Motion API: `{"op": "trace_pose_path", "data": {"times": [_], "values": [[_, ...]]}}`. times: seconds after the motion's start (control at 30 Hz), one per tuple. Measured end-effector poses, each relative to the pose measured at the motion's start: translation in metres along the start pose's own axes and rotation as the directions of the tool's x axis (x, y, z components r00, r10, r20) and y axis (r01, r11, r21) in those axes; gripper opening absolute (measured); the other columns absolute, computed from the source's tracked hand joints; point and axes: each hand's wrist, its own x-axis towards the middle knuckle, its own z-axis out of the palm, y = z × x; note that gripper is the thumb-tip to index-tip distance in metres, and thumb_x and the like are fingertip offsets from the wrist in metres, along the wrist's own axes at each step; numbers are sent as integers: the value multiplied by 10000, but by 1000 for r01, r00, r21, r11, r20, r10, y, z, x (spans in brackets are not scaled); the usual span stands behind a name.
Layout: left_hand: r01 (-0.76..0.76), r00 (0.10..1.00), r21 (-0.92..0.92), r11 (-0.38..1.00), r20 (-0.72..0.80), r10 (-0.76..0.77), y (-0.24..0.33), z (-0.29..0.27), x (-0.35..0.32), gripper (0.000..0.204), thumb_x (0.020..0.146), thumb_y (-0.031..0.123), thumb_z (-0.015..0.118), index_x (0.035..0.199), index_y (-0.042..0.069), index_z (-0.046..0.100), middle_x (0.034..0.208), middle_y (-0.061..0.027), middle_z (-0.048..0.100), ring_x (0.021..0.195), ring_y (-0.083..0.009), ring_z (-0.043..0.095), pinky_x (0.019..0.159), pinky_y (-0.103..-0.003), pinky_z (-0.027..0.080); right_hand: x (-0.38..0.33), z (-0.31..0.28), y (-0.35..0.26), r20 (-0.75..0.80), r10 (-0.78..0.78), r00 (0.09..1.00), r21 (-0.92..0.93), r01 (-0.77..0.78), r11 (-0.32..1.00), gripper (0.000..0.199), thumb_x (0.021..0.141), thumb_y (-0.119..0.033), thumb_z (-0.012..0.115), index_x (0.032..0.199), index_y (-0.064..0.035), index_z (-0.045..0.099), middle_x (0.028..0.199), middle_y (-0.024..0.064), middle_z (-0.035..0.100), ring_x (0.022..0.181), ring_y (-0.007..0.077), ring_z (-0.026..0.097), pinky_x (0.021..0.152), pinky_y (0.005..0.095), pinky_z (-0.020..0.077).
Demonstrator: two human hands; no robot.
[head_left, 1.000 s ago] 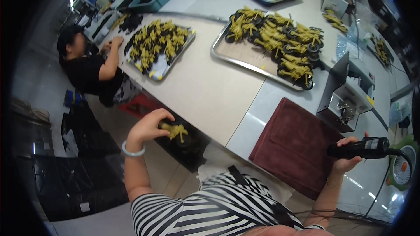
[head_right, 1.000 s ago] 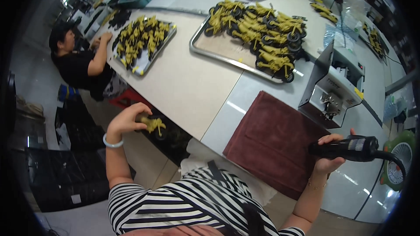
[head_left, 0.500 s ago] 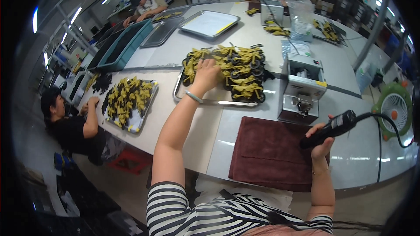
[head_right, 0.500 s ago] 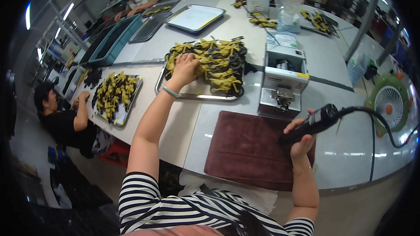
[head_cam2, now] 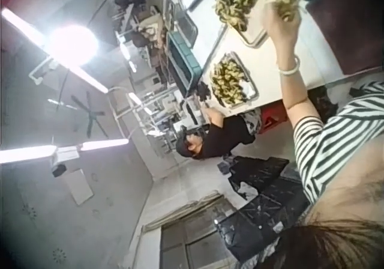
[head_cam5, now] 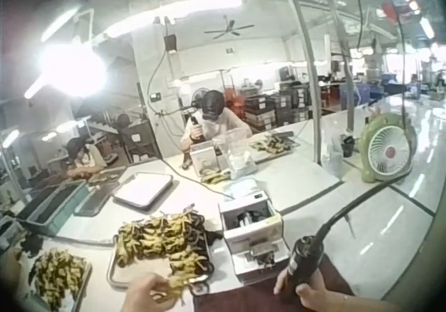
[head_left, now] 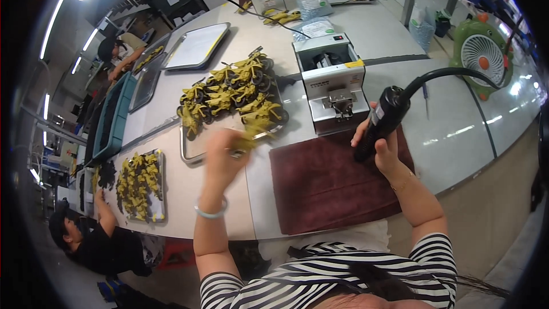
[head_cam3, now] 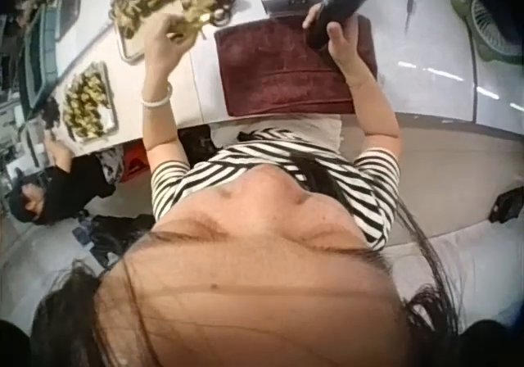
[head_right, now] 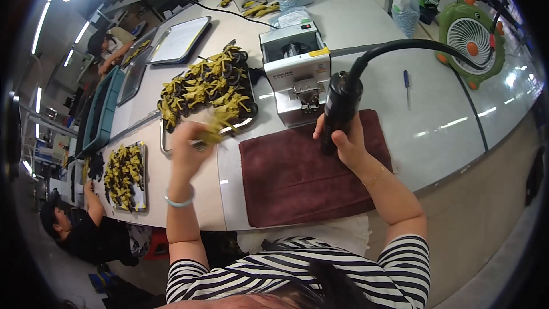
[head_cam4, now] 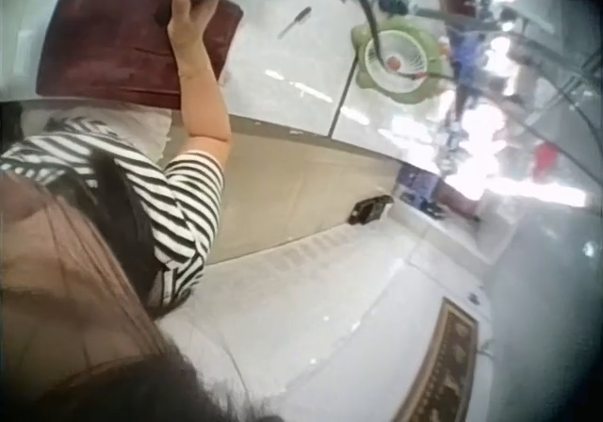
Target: The person assembles toy motorcycles by attaching yellow plastic parts with screws using an electric screwdriver.
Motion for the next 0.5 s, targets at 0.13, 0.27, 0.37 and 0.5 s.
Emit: {"op": "trace_pose_path", "data": {"times": [0.13, 0.27, 0.37, 0.5], "values": [[-219, 905, -122, 968, 345, 248, 64, 78, -22, 342, 602, 190, 749, 873, 80, 571, 845, -55, 554, 815, -266, 504, 706, -387, 371, 16, -2, -28, -69, -49, 996, -161, 37, 986, 895, 763, -656, 502, 1328, -20, 224, 736, 103, 532, 601, 147, 538, 569, 273, 457], [-242, 896, -126, 962, 353, 271, 57, 109, -48, 403, 599, 189, 758, 942, 96, 567, 938, -66, 520, 872, -244, 497, 738, -369, 353, 62, 18, -52, -207, -325, 923, -137, 301, 944, 877, 810, -637, 440, 1360, -13, 163, 680, 97, 526, 551, 144, 521, 531, 252, 431], [-174, 912, -290, 941, 312, 264, 57, 107, -51, 409, 605, 162, 752, 964, 97, 567, 987, -65, 510, 866, -248, 499, 743, -362, 361, 93, 23, -39, -234, -436, 869, -94, 426, 900, 641, 861, -536, 464, 1204, -16, 313, 685, 107, 537, 540, 151, 525, 524, 256, 430], [-311, 880, -368, 877, 236, 411, 55, 115, -52, 271, 677, 93, 690, 924, 69, 580, 929, -78, 524, 794, -268, 515, 664, -360, 413, 108, 26, -12, -188, -395, 899, -172, 366, 915, 542, 871, -475, 495, 1108, -8, 354, 703, 104, 529, 550, 143, 521, 524, 256, 436]]}}
